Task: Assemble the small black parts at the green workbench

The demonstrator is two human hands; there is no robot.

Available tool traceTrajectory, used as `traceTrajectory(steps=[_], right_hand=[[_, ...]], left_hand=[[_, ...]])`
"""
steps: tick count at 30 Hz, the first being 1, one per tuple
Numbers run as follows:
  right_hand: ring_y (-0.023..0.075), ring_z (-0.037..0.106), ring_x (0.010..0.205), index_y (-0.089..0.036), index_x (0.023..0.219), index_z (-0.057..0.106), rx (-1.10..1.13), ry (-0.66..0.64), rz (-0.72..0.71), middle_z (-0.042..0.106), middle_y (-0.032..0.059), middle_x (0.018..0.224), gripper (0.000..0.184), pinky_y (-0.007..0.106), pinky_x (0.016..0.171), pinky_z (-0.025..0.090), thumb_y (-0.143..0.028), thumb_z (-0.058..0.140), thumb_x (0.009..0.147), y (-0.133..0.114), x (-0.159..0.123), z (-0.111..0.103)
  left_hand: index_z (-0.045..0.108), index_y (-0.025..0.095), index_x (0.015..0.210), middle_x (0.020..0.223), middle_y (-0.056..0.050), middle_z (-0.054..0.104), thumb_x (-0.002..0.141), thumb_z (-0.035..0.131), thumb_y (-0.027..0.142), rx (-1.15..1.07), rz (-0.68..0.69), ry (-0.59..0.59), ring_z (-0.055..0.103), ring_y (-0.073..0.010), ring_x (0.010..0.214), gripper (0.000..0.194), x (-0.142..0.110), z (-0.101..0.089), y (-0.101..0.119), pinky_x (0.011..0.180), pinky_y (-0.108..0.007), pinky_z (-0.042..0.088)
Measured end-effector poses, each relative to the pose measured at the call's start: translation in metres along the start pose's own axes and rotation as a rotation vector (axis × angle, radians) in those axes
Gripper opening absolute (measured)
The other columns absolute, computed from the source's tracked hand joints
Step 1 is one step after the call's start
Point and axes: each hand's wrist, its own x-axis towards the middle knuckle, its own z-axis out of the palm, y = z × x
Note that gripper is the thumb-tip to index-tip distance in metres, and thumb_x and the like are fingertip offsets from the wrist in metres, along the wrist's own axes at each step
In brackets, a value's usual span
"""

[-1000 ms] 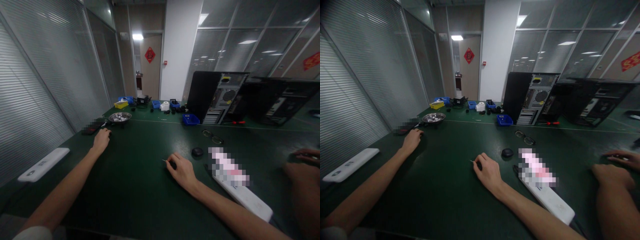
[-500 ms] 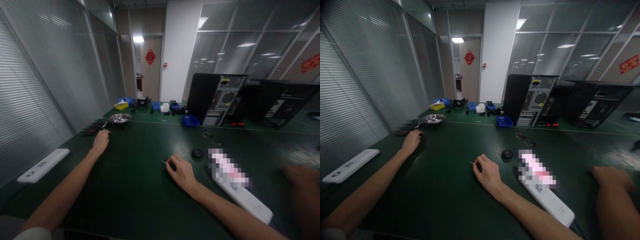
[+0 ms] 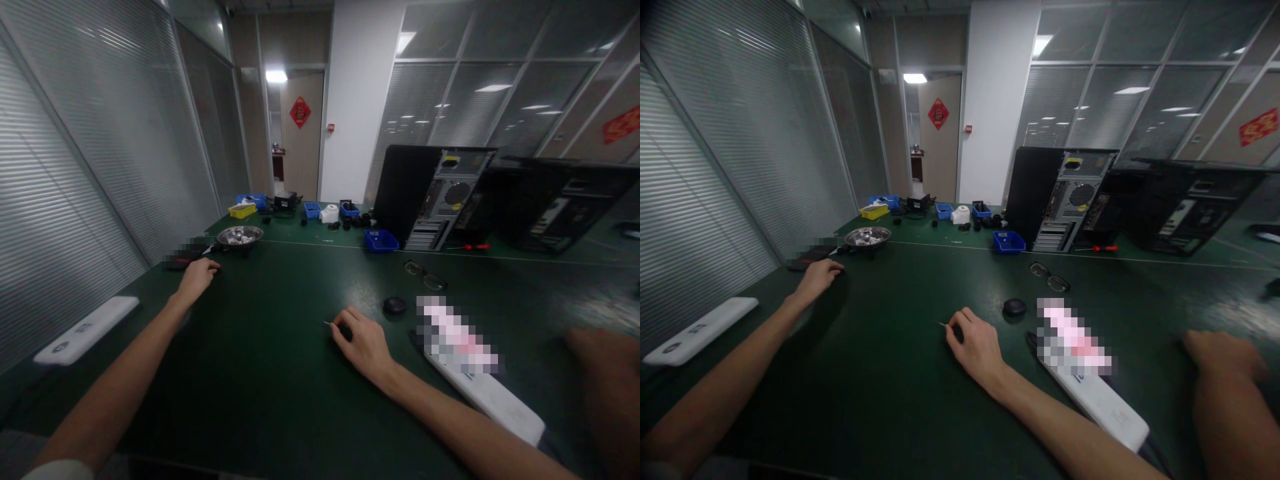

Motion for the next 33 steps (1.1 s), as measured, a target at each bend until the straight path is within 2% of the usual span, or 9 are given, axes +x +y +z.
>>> traceTrajectory(steps=[9, 13, 18, 22, 27, 30, 33], right_hand=[[0.0151, 0.062, 0.076, -0.024, 0.094, 0.064, -0.011, 0.016, -0.007, 0.066, 0.0009, 0.095, 0.016, 0.027, 0.065, 0.041, -0.035, 0.053, 0.097, 0.003, 0.0, 0.003], [0.0147, 0.061, 0.076, -0.024, 0.094, 0.064, -0.002, 0.018, -0.018, 0.065, 0.0008, 0.096, 0.016, 0.027, 0.065, 0.041, -0.035, 0.053, 0.098, 0.001, 0.0, 0.002], [0.0146, 0.062, 0.076, -0.024, 0.093, 0.064, -0.001, 0.023, -0.019, 0.065, 0.001, 0.095, 0.016, 0.026, 0.065, 0.041, -0.034, 0.053, 0.098, -0.002, -0.001, 0.0], [0.0146, 0.061, 0.076, -0.024, 0.093, 0.064, -0.014, 0.009, -0.015, 0.066, 0.001, 0.095, 0.016, 0.027, 0.064, 0.041, -0.034, 0.053, 0.097, -0.004, 0.0, -0.002], [0.0143, 0.061, 0.075, -0.023, 0.093, 0.064, -0.006, 0.005, -0.015, 0.065, 0.0008, 0.094, 0.016, 0.027, 0.064, 0.041, -0.034, 0.053, 0.097, -0.004, 0.001, -0.002], [0.0146, 0.061, 0.076, -0.023, 0.092, 0.064, 0.004, 0.004, -0.019, 0.065, 0.0008, 0.094, 0.016, 0.027, 0.064, 0.041, -0.034, 0.053, 0.098, -0.004, 0.001, -0.002], [0.0147, 0.061, 0.076, -0.024, 0.093, 0.064, 0.007, 0.003, -0.026, 0.065, 0.0012, 0.095, 0.016, 0.027, 0.063, 0.04, -0.033, 0.052, 0.098, -0.004, 0.0, -0.003]], left_hand=[[0.076, 0.016, 0.107, 0.115, -0.011, 0.073, 0.087, 0.05, 0.018, 0.029, -0.014, 0.059, 0.069, -0.0253, 0.107, 0.033, -0.004, 0.005, 0.001, 0.098, -0.033, 0.051], [0.076, 0.015, 0.109, 0.114, -0.014, 0.073, 0.088, 0.048, 0.017, 0.154, 0.01, 0.046, 0.068, -0.0277, 0.106, 0.035, -0.004, 0.005, 0.004, 0.097, -0.036, 0.051], [0.076, 0.013, 0.109, 0.109, -0.018, 0.074, 0.088, 0.047, 0.015, 0.307, -0.01, 0.026, 0.069, -0.0316, 0.104, 0.036, -0.01, 0.002, 0.021, 0.093, -0.038, 0.052], [0.076, 0.013, 0.106, 0.108, -0.018, 0.074, 0.09, 0.048, 0.019, 0.283, -0.026, 0.029, 0.069, -0.0307, 0.102, 0.034, -0.015, -0.002, 0.029, 0.092, -0.036, 0.052], [0.077, 0.014, 0.097, 0.104, -0.016, 0.074, 0.089, 0.051, 0.022, 0.199, -0.08, 0.021, 0.069, -0.0296, 0.098, 0.028, -0.017, -0.009, 0.027, 0.087, -0.035, 0.053], [0.075, 0.014, 0.094, 0.103, -0.017, 0.072, 0.089, 0.051, 0.022, 0.28, -0.052, 0.03, 0.068, -0.0311, 0.099, 0.026, -0.018, -0.009, 0.028, 0.083, -0.036, 0.053], [0.073, 0.013, 0.1, 0.105, -0.018, 0.068, 0.091, 0.046, 0.02, 0.375, 0.002, 0.053, 0.066, -0.0317, 0.1, 0.029, -0.02, -0.003, 0.029, 0.08, -0.037, 0.053]])
